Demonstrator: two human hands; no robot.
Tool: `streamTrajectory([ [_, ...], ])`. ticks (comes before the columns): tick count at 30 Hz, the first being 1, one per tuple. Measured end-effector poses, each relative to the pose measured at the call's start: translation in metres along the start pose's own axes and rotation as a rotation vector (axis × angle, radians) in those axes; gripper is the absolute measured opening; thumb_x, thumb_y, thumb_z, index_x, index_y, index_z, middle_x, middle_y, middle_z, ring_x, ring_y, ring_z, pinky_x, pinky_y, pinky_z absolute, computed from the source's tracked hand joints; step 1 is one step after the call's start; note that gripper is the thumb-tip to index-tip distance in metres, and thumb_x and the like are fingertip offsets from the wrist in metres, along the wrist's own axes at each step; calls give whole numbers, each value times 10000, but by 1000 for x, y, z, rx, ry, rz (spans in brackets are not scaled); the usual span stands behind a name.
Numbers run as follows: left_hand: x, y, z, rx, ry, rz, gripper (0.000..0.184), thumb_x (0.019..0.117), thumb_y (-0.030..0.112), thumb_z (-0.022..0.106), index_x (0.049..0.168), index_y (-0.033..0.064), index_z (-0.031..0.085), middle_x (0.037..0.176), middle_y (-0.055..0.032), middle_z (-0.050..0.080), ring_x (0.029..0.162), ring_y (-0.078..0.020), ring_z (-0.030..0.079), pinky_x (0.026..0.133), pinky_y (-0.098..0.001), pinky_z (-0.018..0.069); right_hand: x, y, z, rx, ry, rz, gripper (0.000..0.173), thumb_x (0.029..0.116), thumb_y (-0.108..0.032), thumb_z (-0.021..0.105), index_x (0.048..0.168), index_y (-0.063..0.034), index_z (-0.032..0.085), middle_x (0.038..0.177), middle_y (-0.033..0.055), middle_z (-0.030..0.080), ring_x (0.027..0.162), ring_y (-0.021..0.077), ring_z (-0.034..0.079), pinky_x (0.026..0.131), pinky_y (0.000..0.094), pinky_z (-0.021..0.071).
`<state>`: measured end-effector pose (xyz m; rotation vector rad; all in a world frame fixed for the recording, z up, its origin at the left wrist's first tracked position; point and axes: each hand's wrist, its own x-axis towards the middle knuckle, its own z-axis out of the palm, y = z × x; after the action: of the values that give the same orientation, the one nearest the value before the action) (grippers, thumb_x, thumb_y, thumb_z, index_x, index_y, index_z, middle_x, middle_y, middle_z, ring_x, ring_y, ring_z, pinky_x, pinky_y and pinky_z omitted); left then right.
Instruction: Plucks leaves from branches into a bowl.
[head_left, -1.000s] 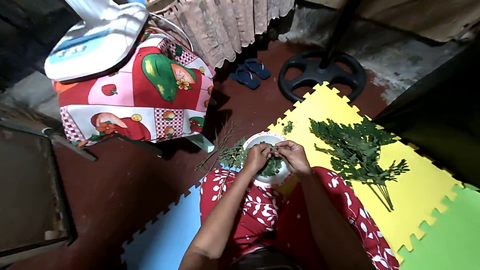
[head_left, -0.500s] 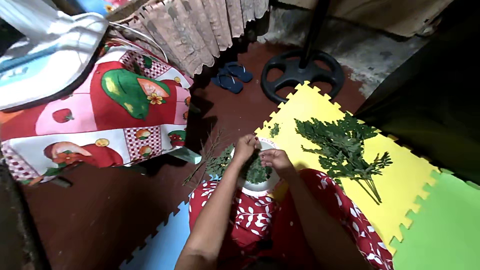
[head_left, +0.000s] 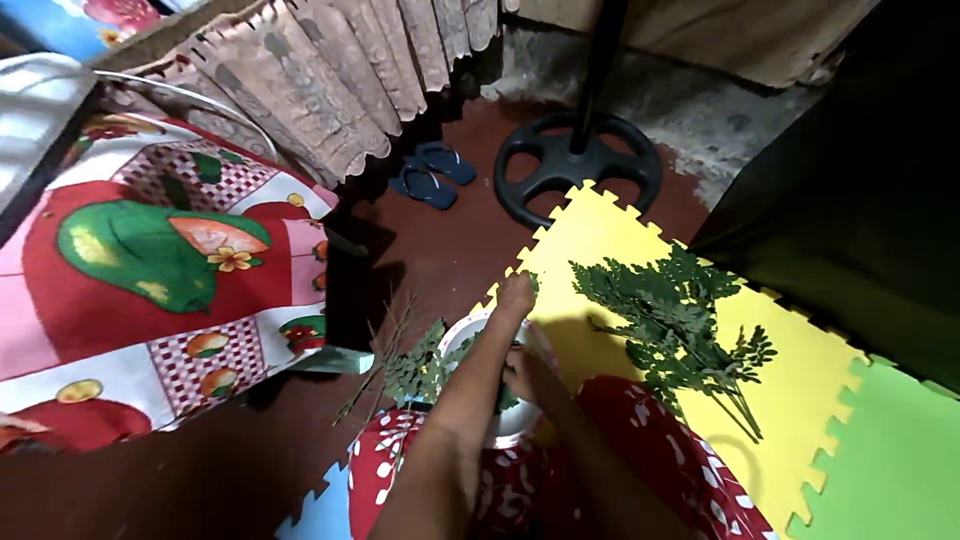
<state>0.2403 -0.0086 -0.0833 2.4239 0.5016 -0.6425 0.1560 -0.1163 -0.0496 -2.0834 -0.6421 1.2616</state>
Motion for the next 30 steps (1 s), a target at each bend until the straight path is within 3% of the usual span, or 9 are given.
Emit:
streamTrajectory([
  [3,-42,-10,-29,43,72,51,489,973,99,656,1435,-2,533,1417,-265,553,1309,-450,538,1074,-622,434,-1,0,0,-2,9,-73,360,1066,-106,507,1387,44,571,1397,253,582,1327,355,549,1149,463,392],
  [6,-118,-38,-62,106,110,75,411,1041,175,587,1418,16,557,1425,-225,561,1292,-393,572,1079,-563,456,-2,3,6,29,86,-135,335,1055,-68,501,1353,46,604,1331,239,633,1262,338,602,1119,453,429],
  [8,-182,-67,-69,99,87,0,447,1060,241,563,1444,15,538,1443,-232,549,1309,-388,563,1106,-545,435,0,11,14,52,153,-216,302,1034,-60,537,1287,64,645,1243,249,672,1171,349,649,1060,469,476],
  [13,-302,-126,-26,100,49,-338,602,995,263,672,1498,4,467,1498,-275,461,1380,-438,471,1122,-549,409,2,5,26,20,100,-208,317,1048,-84,519,1312,49,632,1276,252,654,1187,356,638,1062,489,468],
  [17,-331,-149,13,-36,202,-373,357,1046,167,556,1349,-13,613,1399,-249,572,1330,-391,539,1124,-513,416,-10,-10,47,34,-3,-154,285,1051,-48,507,1282,53,640,1224,242,659,1045,298,671,963,439,522],
  [20,-342,-147,22,-140,346,-330,320,1072,120,472,1282,-62,631,1303,-250,636,1256,-373,605,1096,-495,446,-30,-25,71,109,-118,-156,259,1051,-27,486,1227,76,645,1086,192,674,861,182,650,825,341,543],
  [22,-350,-142,23,-204,440,-278,314,1070,104,472,1256,-93,631,1275,-268,643,1235,-379,614,1097,-487,443,-42,-34,86,213,-163,-170,254,1061,-39,489,1218,91,638,1058,169,676,845,146,643,809,309,543],
  [26,-367,-134,26,-278,711,-123,262,1024,32,522,1185,-117,666,1169,-281,681,1127,-380,669,1029,-468,499,-53,-50,112,617,14,-283,195,1029,-18,535,1146,104,634,909,65,655,710,66,611,697,240,544],
  [30,-375,-135,34,-271,928,64,210,976,-5,564,1096,-108,703,1041,-251,714,976,-353,716,914,-446,564,-54,-68,117,1003,84,-388,196,1065,-60,438,1052,6,622,792,-24,636,601,31,570,576,193,512],
])
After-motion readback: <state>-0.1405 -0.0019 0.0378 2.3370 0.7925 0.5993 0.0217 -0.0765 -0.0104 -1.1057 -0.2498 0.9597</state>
